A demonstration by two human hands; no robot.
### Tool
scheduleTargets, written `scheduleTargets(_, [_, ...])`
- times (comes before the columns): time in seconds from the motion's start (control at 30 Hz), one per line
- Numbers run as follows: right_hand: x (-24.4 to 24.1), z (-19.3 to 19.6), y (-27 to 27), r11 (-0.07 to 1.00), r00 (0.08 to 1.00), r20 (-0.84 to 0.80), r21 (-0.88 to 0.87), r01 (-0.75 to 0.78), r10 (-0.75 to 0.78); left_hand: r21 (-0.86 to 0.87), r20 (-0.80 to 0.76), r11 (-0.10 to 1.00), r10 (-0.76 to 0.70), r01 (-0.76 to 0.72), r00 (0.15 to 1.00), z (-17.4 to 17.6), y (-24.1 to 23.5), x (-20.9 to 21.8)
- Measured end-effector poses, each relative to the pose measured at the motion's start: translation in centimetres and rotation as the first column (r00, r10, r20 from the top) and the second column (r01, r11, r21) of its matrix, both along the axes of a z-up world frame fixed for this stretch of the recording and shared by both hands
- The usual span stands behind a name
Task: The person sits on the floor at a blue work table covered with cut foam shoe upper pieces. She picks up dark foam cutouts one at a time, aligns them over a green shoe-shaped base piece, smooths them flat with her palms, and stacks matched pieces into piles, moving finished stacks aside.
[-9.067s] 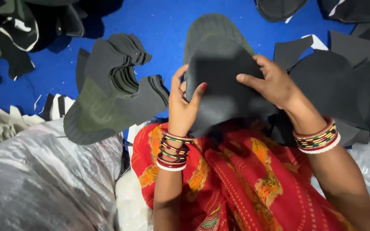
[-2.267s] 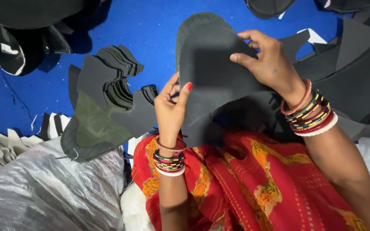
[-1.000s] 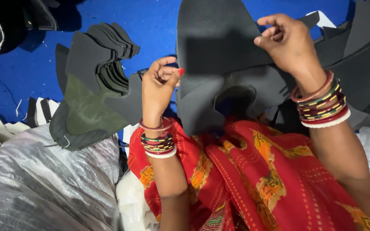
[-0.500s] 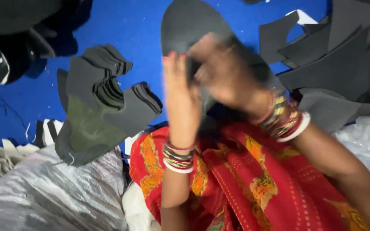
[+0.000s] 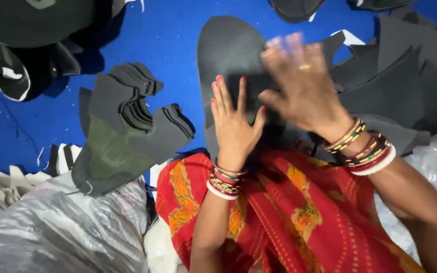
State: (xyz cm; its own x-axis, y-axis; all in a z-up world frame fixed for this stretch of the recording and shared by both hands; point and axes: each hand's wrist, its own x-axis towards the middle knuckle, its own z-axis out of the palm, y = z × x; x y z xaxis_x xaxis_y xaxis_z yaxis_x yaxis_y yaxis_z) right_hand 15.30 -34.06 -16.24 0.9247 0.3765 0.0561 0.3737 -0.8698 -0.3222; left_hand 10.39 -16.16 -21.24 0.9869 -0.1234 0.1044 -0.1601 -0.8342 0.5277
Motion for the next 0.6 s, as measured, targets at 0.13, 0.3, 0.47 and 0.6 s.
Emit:
scheduleTargets(0.13, [2.9,-5.1,4.8,0.864,0.892,-0.083,0.302,-0.402,0.444,0.077,-0.052,0.997,-0.016,0.02,0.999,-2.0,0.2,-0.5])
scheduleTargets(0.3, [8.9,-6.8,7.5,0.878,0.893,0.016,0.175,-0.446,0.451,0.132,-0.08,0.991,0.026,-0.015,0.996,-0.7,-0.2,-0.7])
scheduleTargets(0.47, [14.9,-7.2,9.5,0.939,0.94,0.1,0.082,-0.334,0.326,0.094,-0.061,0.995,0.048,-0.042,0.997,0.5,-0.5,-0.8])
scheduleTargets(0.6, [19.0,-12.0,5.9,0.969,0.859,-0.456,-0.038,0.245,-0.235,0.095,-0.043,0.993,0.067,-0.062,0.997,-0.4,-0.4,-1.3])
